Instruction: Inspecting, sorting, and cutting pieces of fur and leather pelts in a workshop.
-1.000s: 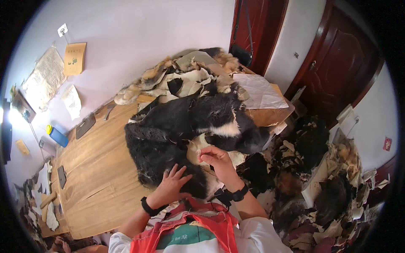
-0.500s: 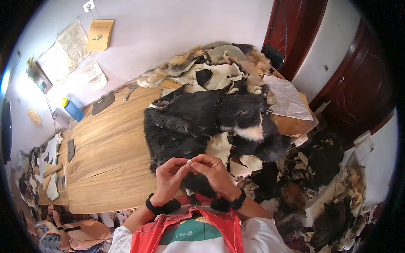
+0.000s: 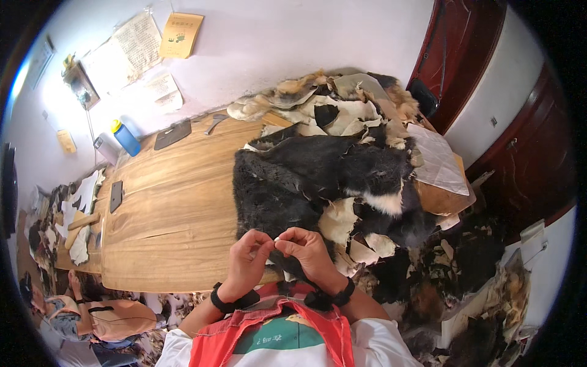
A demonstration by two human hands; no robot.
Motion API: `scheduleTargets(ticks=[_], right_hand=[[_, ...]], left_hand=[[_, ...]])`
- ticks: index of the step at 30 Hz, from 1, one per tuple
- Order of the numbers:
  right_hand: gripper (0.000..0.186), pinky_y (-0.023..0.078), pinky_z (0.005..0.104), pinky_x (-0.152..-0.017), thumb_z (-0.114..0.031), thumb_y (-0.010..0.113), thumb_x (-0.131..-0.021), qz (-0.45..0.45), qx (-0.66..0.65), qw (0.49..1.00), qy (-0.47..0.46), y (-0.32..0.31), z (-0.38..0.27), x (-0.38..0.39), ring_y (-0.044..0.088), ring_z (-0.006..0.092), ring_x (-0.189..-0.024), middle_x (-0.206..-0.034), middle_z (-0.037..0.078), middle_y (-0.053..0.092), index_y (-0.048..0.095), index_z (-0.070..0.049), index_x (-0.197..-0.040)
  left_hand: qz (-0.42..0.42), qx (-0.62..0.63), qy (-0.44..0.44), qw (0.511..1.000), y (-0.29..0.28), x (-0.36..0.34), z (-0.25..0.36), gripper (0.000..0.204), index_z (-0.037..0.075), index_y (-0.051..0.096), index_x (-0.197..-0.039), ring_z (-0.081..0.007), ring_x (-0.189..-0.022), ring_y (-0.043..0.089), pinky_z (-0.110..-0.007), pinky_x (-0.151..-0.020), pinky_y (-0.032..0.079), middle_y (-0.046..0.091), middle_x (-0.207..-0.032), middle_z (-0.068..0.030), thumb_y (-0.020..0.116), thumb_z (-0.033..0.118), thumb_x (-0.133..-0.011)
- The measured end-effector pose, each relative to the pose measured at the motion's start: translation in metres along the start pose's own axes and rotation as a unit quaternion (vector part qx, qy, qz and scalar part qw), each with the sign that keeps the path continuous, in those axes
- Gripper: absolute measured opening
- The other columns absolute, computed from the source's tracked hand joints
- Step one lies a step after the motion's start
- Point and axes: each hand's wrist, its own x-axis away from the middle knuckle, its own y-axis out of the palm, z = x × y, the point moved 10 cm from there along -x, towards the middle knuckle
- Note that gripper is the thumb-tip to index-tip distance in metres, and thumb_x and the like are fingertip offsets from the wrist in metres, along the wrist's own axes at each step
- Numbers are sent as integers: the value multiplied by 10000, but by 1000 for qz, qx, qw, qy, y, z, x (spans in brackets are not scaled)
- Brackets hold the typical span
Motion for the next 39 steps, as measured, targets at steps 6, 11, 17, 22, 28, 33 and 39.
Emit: scheduleTargets(ticks=[6, 11, 17, 22, 28, 33, 39], right_hand=[[125, 446, 199, -711, -128, 681, -883, -17, 2, 999, 28, 0, 7, 2, 542, 49, -756, -864, -16, 640, 667, -31, -960], [113, 449, 207, -722, -114, 657, -897, -42, -63, 995, 61, 0, 10, 4, 547, 62, -764, -873, -2, 640, 657, -26, -966], [86, 465, 223, -730, -89, 634, -904, -75, -167, 979, 89, -2, 16, 7, 569, 80, -759, -870, 19, 647, 655, -32, -965], [90, 471, 230, -682, -94, 634, -906, -86, -207, 970, 93, -3, 17, 7, 565, 77, -687, -833, 17, 653, 666, -34, -964], [111, 456, 211, -636, -124, 650, -903, -9, -137, 990, 41, -22, 11, -2, 557, 65, -661, -814, 20, 661, 675, -28, -954], [136, 453, 212, -635, -155, 645, -913, -19, -107, 992, 60, -16, 13, -3, 547, 61, -658, -778, 6, 639, 684, -31, -954], [184, 438, 212, -642, -201, 614, -941, -20, -79, 995, 64, -13, 13, -3, 545, 62, -675, -749, -5, 623, 688, -33, -955]], left_hand=[[-63, 50, -14, 997, 15, 3, -10, 45, 20, 481, -949, -60, -750, 486, -223, -636, 425, 516, -816, -6, 499, 53, -973], [-71, 106, -5, 992, 28, 2, -13, 97, 0, 479, -955, -104, -719, 532, -251, -621, 453, 538, -782, -60, 506, 90, -977], [-52, 85, 31, 995, 33, 2, 4, 52, 1, 471, -940, -122, -716, 609, -273, -618, 496, 572, -762, -67, 492, 42, -965], [-55, 19, 18, 998, 38, 5, -3, 59, 8, 479, -946, -91, -762, 560, -238, -634, 457, 539, -856, -48, 537, 16, -937], [115, 1, 62, 991, 4, 12, -3, 136, -4, 591, -977, -80, -741, 570, -218, -651, 466, 559, -835, -23, 629, -56, -857], [106, -43, 118, 986, 4, 16, 20, 143, -3, 647, -928, -102, -762, 605, -216, -664, 489, 628, -857, -58, 660, -91, -817], [114, -5, 63, 991, 4, 13, 5, 154, -5, 687, -936, -124, -808, 648, -228, -701, 519, 675, -901, -85, 686, -79, -800]])
